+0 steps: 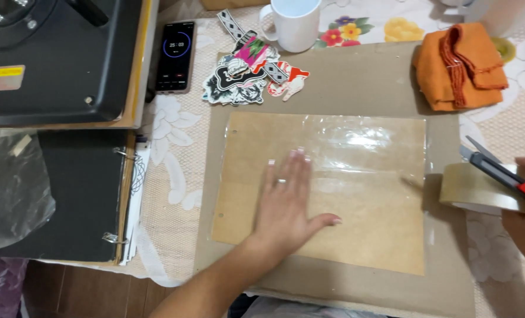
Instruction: Applying and smoothing clear packing tape onto a plastic sheet and trimming the edges with a utility knife.
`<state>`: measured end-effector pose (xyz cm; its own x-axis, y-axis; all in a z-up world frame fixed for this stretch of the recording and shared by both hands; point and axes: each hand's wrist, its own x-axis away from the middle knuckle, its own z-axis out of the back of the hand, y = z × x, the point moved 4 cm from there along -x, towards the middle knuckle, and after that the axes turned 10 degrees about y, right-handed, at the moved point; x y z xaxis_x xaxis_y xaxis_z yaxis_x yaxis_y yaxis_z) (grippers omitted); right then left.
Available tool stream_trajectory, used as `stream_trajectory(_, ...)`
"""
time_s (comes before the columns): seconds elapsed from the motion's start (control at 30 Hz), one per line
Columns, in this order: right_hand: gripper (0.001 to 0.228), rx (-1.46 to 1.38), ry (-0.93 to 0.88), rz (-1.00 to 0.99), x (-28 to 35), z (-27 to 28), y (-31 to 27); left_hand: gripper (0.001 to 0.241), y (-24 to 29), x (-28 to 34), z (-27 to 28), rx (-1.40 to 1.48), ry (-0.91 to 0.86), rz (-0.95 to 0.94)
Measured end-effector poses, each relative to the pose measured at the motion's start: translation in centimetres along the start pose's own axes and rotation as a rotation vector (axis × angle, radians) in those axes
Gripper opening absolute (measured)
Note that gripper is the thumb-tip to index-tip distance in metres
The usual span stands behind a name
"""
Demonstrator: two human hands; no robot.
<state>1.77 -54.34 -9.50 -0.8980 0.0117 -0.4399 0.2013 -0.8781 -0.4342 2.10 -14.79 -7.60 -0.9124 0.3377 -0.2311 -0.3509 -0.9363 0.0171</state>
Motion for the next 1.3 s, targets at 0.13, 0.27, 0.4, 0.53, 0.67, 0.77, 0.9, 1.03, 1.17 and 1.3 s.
stream_trajectory(0.13,0.074,0.015,0.029,0.100,-1.5,1.7,-4.2,0.124,2.2,-0.7,-0.9,0.006,0.065,-0.002)
stream_trajectory(0.27,0.064,0.161,0.103,0.158,-1.7,2.9,-6.1,0.094,3.1,-1.2,-0.2,0.247,0.063,-0.148)
stream_trajectory(0.4,0.057,0.263,0.129,0.241,-2.1,3.2,-6.5,0.083,4.3,-2.2,-0.4,0.211,0.058,-0.245)
stream_trajectory(0.53,0.058,0.351,0.137,0.248,-2.5,4.2,-8.2,0.100,5.9,-3.1,-0.6,0.204,0.066,-0.274)
stream_trajectory(0.67,0.047,0.507,0.125,0.270,-2.5,4.4,-8.4,0.105,5.6,-2.9,-0.7,0.239,0.039,-0.302)
stream_trajectory(0.77,0.047,0.488,0.123,0.267,-2.4,4.3,-7.7,0.105,5.2,-2.4,-0.8,0.233,0.027,-0.298)
stream_trajectory(0.9,0.056,0.303,0.125,0.226,-2.2,3.9,-6.4,0.100,5.2,-2.4,-0.9,0.213,0.007,-0.305)
stream_trajectory(1.03,0.063,0.302,0.095,0.170,-2.2,3.8,-5.8,0.100,5.8,-4.3,0.1,-0.046,0.080,-0.416)
stream_trajectory(1.17,0.053,0.472,0.109,0.213,-2.5,4.3,-6.5,0.073,6.7,-5.5,0.2,0.198,0.193,-0.547)
stream_trajectory(1.3,0.051,0.623,0.128,0.215,-2.5,4.5,-6.6,0.078,6.5,-5.6,-0.4,0.326,0.133,-0.584)
